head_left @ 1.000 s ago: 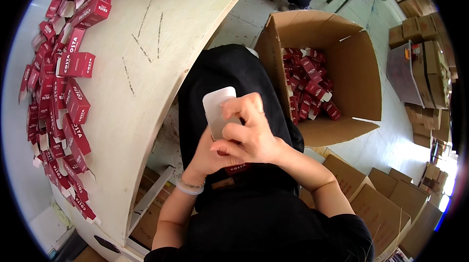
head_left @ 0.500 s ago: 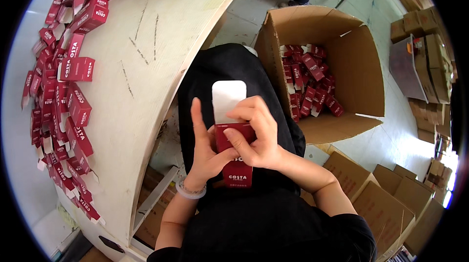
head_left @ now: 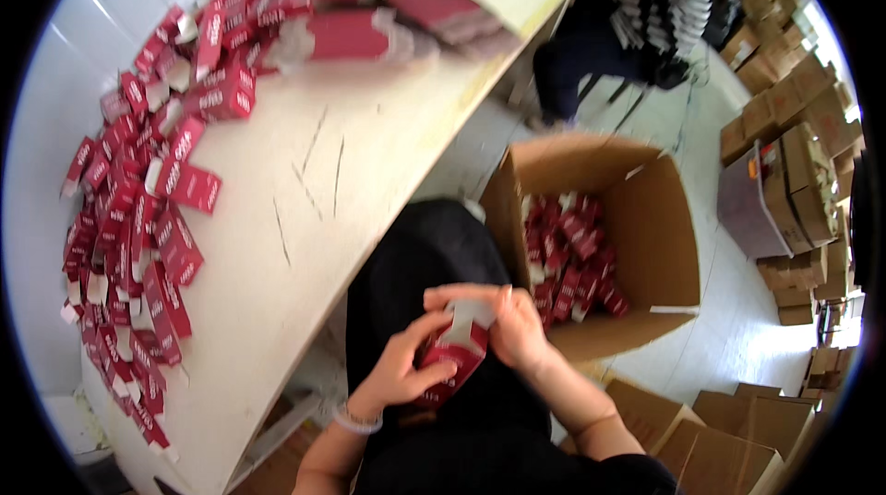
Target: The person sits on the floor and repeatedly assembles small red cardboard boxes by hand. They pick up flat-packed pieces from a nearby cardboard box, fold the flaps to form the box shape, and place the finished units into a growing stack on their lap.
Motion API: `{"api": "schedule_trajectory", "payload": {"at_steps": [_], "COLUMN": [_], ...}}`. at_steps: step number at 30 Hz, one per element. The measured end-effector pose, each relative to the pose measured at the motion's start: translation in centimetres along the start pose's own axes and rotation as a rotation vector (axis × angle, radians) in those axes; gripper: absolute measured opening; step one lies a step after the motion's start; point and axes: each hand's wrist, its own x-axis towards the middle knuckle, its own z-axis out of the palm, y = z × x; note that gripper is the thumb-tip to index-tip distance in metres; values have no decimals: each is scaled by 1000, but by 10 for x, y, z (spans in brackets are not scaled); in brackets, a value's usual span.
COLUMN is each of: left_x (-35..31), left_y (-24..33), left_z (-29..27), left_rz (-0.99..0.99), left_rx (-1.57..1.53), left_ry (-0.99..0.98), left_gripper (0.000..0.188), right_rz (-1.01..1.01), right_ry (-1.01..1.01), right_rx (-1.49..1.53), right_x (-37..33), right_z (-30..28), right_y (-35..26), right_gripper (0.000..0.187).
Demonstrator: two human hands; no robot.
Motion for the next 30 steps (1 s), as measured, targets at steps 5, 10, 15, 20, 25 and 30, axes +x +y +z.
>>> {"api": "schedule_trajectory", "payload": {"at_steps": [5,10,15,20,25,30], "left_x": [7,5,-1,1,11,28], "left_y": [10,8,-8,-9,16,1], "left_z": [0,8,14,17,30,50], "left_rz": [18,67,190,241,41,-54], "left_rx": [89,112,14,79,178,-95], "left_ry": [-91,11,139,165,212,-2], "left_gripper": [50,51,66,67,79,110], "right_rz": [-48,-54,-55,-261,-470,-161], "right_ry": [-158,-191,-103,-264,-314,-176], "right_rx": [-129,-164,-381,-623,-954,-936], "right_x": [-3,-11,-13,-11,-13,-16], "right_z": [-3,3,13,5,13,-29], "right_y": [-5,-10,-16,-16,-28,-73], "right_gripper": [91,45,34,35,62,37]}}
